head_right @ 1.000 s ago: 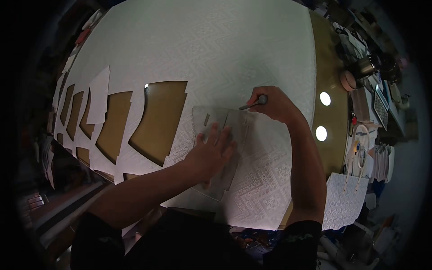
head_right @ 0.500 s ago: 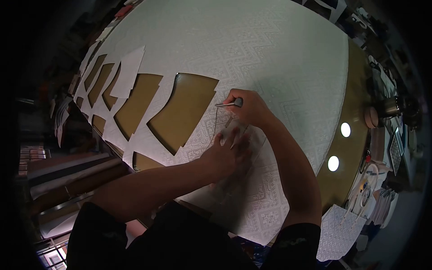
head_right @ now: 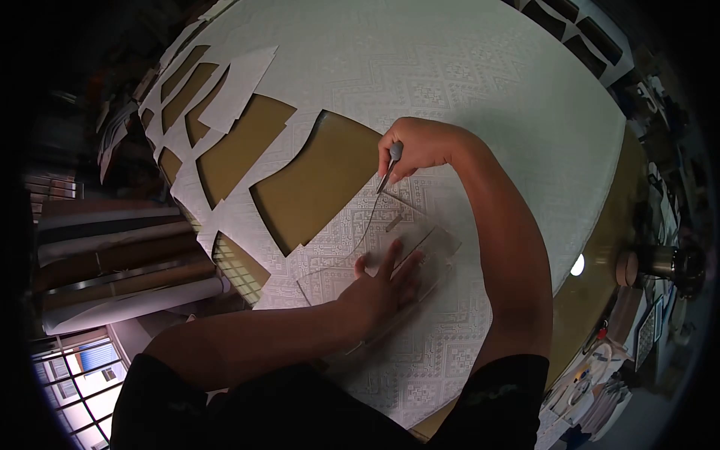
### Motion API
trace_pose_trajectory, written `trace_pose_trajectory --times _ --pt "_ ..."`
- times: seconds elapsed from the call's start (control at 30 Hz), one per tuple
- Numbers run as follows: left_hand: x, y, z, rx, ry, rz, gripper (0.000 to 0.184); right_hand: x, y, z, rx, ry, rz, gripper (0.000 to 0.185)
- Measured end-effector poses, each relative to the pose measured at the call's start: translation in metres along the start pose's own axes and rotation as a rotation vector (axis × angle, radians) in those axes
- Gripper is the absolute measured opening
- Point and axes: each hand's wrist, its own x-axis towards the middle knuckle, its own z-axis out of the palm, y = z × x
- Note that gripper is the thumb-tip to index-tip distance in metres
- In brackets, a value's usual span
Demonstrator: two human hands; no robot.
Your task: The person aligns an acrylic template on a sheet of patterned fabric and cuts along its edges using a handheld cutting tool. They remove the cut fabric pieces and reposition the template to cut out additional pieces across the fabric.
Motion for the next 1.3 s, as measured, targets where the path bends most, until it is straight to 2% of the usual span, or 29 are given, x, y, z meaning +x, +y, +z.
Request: trace_pose_trajectory --times 0.07,0.27,0.4,0.43,0.5,0.57,0.6,0.63,0.67,0.7,0.73,0.77,0.8,0.83,0.87,0.9,0.93,0.97,1.0,1.07,1.1,1.13,1.2,1.27,1.3 --pt "-0.005 0.0 0.0 0.042 0.035 0.007 0.044 0.016 -0.008 -0.007 -0.125 -0.146 0.034 0.017" --pt "-0.003 0.002 0.013 0.114 0.135 0.016 0.044 0.044 -0.014 0.0 -0.082 -0.424 -0.028 0.016" --pt "-0.003 0.003 0.01 0.1 0.121 -0.002 0.045 0.042 -0.014 0.037 -0.038 -0.512 -0.081 0.016" --pt "-0.003 0.004 0.009 0.093 0.123 -0.009 0.045 0.037 -0.016 0.047 -0.009 -0.475 -0.119 0.016" --pt "-0.004 0.006 0.006 -0.123 0.152 -0.032 0.048 0.026 -0.017 0.067 0.016 -0.442 -0.155 0.015" --pt "-0.01 0.003 -0.011 -0.193 0.107 -0.017 0.051 0.014 -0.017 0.088 0.193 -0.29 -0.185 0.014" --pt "-0.014 0.003 -0.016 -0.258 0.054 0.001 0.053 0.007 -0.022 0.099 0.188 -0.291 -0.186 0.014" --pt "-0.012 0.003 -0.006 -0.255 0.058 0.0 0.053 -0.001 -0.028 0.111 0.284 -0.243 -0.079 0.011" --pt "-0.005 0.001 0.012 -0.453 0.057 -0.005 0.053 -0.007 -0.034 0.122 0.378 -0.193 0.028 0.009" --pt "0.005 -0.001 0.029 -0.647 0.058 -0.009 0.053 -0.004 -0.036 0.141 0.37 -0.186 0.023 0.009" --pt "0.014 0.001 0.046 -0.639 0.06 -0.004 0.053 0.003 -0.036 0.168 0.302 -0.049 -0.186 0.008" --pt "0.024 0.007 0.062 -0.351 0.267 -0.073 0.056 0.01 -0.042 0.185 0.228 0.09 -0.393 0.008" --pt "0.029 0.011 0.072 -0.061 0.47 -0.134 0.06 0.015 -0.059 0.191 0.221 0.103 -0.389 0.008" --pt "0.026 0.01 0.074 -0.053 0.474 -0.118 0.06 0.021 -0.078 0.193 0.11 0.048 -0.389 0.009" --pt "0.022 0.004 0.077 -0.176 0.527 -0.084 0.063 0.02 -0.092 0.191 0.001 -0.006 -0.384 0.011" --pt "0.02 -0.003 0.075 -0.298 0.579 -0.045 0.067 0.01 -0.1 0.184 -0.008 0.016 -0.371 0.011" --pt "0.013 -0.008 0.057 -0.289 0.589 -0.019 0.067 -0.002 -0.108 0.172 0.077 0.175 -0.404 0.01" --pt "0.006 -0.01 0.039 -0.196 0.473 -0.009 0.064 -0.016 -0.114 0.164 0.161 0.333 -0.434 0.01" --pt "-0.002 -0.01 0.016 -0.103 0.359 0.005 0.062 -0.032 -0.114 0.158 0.145 0.352 -0.414 0.01" --pt "-0.02 -0.005 -0.022 0.088 0.129 0.042 0.057 -0.076 -0.105 0.149 0.165 0.852 -0.453 0.01" --pt "-0.026 -0.004 -0.03 0.192 0.019 0.059 0.055 -0.101 -0.098 0.155 0.309 0.968 -0.328 0.011" --pt "-0.028 -0.009 -0.025 0.204 0.029 0.09 0.055 -0.127 -0.088 0.17 0.456 1.081 -0.208 0.011" --pt "-0.031 -0.028 -0.009 0.16 0.178 0.175 0.066 -0.167 -0.06 0.209 0.521 1.256 -0.204 0.017" --pt "-0.049 -0.047 -0.014 0.109 0.184 0.193 0.118 -0.199 -0.046 0.26 0.724 1.444 -0.09 0.019" --pt "-0.061 -0.057 -0.012 0.135 0.176 0.216 0.118 -0.215 -0.046 0.286 0.747 1.484 -0.019 0.019"
